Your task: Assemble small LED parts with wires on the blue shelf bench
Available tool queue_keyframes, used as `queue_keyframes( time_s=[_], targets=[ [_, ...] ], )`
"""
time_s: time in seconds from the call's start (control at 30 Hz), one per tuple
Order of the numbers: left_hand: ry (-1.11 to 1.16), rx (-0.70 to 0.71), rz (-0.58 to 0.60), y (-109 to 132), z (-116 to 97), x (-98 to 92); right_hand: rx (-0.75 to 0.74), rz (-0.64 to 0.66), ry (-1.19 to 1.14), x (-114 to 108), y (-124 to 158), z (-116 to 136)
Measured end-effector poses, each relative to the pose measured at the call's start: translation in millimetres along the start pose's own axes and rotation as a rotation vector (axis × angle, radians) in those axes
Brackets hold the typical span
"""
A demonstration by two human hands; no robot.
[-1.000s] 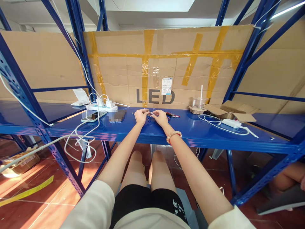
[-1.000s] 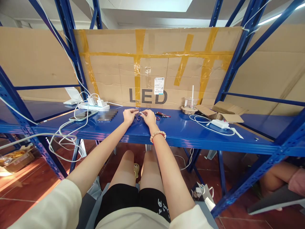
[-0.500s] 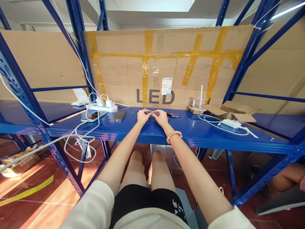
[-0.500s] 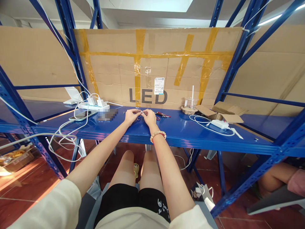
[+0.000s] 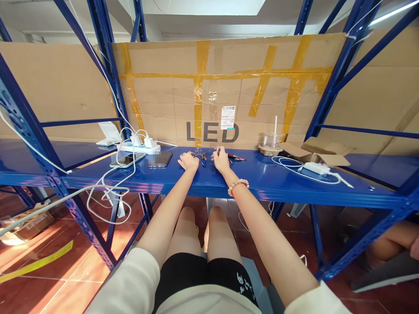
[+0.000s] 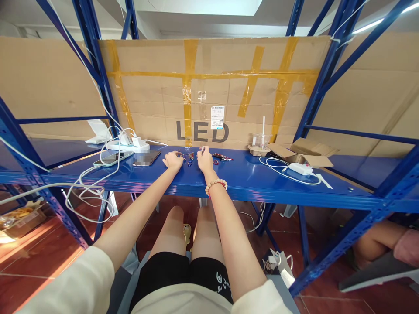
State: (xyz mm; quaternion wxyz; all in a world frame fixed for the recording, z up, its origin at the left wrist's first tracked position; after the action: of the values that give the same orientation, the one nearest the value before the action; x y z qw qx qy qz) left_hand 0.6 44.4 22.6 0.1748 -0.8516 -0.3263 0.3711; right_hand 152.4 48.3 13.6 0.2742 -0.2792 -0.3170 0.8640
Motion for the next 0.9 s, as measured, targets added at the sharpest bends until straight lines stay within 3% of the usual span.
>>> queue_keyframes(
  time_s=[0.13,0.23,0.37,0.5,0.67,0.77,0.9],
  targets=[
    [0.022,-0.076,-0.013,-3,4,1.4,0.04,0.004,0.003,-3,4,7],
    [0.092,-0.181,-0.063,-11,11,1.2,-0.023,0.112,0.044,-2,10,18],
    [0.075,-0.218,-0.054,-19,16,3.7,-0.074,0.22,0.083,1,15,26],
    [-0.04,-0.043,0.024,-19,6,11.1,-0.109,0.247,0.07,3,15,23],
    [-0.111,0.414,0.239,-11,-17,31.6,-0.116,0.221,0.092,4,12,18],
    [-0.166,0.447,0.366,-9,-16,40.8,-0.104,0.213,0.093,4,11,18],
    [-0.208,0.393,0.381,-13,-10,41.4,-0.094,0.199,0.075,4,11,17]
  ],
)
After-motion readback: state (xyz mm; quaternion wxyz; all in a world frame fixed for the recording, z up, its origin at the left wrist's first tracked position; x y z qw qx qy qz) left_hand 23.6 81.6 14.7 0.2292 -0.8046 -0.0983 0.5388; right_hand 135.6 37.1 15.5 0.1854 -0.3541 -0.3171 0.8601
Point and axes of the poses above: each hand's wrist, its own y-axis away from the middle knuckle, its own x-axis out of the palm, z = x × y, the point moved 4 cm from there along -y, towards the middle knuckle, and after that the axes turned 12 degrees about -z, right-handed, at the moved point
